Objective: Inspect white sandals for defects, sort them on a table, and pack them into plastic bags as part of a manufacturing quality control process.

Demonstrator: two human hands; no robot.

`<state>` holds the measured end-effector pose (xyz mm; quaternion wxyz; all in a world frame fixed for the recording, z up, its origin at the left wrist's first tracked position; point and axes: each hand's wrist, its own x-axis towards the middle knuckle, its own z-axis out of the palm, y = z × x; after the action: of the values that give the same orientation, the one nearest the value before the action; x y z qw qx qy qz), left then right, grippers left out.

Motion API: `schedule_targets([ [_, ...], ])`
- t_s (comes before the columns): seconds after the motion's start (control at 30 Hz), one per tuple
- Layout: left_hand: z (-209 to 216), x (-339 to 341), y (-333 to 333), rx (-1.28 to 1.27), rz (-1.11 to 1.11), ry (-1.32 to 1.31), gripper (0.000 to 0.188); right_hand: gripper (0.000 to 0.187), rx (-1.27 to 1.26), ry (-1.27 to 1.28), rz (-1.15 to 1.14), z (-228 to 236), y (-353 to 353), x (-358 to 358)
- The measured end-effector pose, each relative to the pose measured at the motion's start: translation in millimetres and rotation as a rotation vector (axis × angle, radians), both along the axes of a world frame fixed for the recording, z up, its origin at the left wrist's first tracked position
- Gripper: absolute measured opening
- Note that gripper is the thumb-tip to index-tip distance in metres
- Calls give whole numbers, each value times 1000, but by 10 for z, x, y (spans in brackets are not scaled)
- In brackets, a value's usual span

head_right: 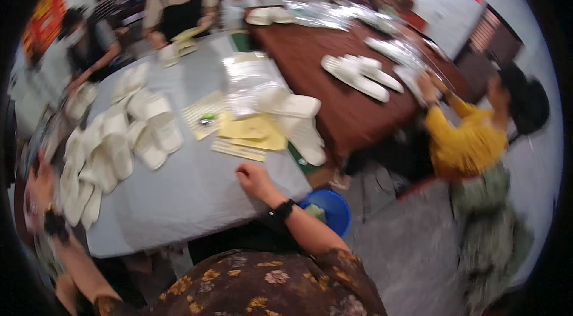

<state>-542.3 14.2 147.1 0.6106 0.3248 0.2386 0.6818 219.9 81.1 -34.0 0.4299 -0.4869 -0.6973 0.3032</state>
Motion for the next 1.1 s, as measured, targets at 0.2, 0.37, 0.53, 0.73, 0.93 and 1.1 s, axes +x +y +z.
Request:
schedule_targets([
  [0.2, 551, 1701, 387, 202, -305, -67, 48, 12, -65, 2, -180, 492, -19, 1002],
  [0.37, 18, 2891, -170, -181, 97, 20, 47, 13, 112, 173, -342, 1098, 316, 1896],
  [0.53, -742, 4056, -341, -462, 82, 354, 39, 23, 275, 31, -831, 1242, 1160, 3091],
  [0.73, -1708, 4620, -479, -304, 397, 1033, 36, 54, 77, -353, -1064, 1330, 1943, 3438],
  [0.93, -1809, 4949, -476, -353, 563, 1181, 34, 78, -144, -201, -1071, 1304, 2340, 3524],
  [1.1, -1965, 4833, -552, -328, 597, 1422, 41, 74, -121, -96, -1113, 1174, 2655, 3853],
])
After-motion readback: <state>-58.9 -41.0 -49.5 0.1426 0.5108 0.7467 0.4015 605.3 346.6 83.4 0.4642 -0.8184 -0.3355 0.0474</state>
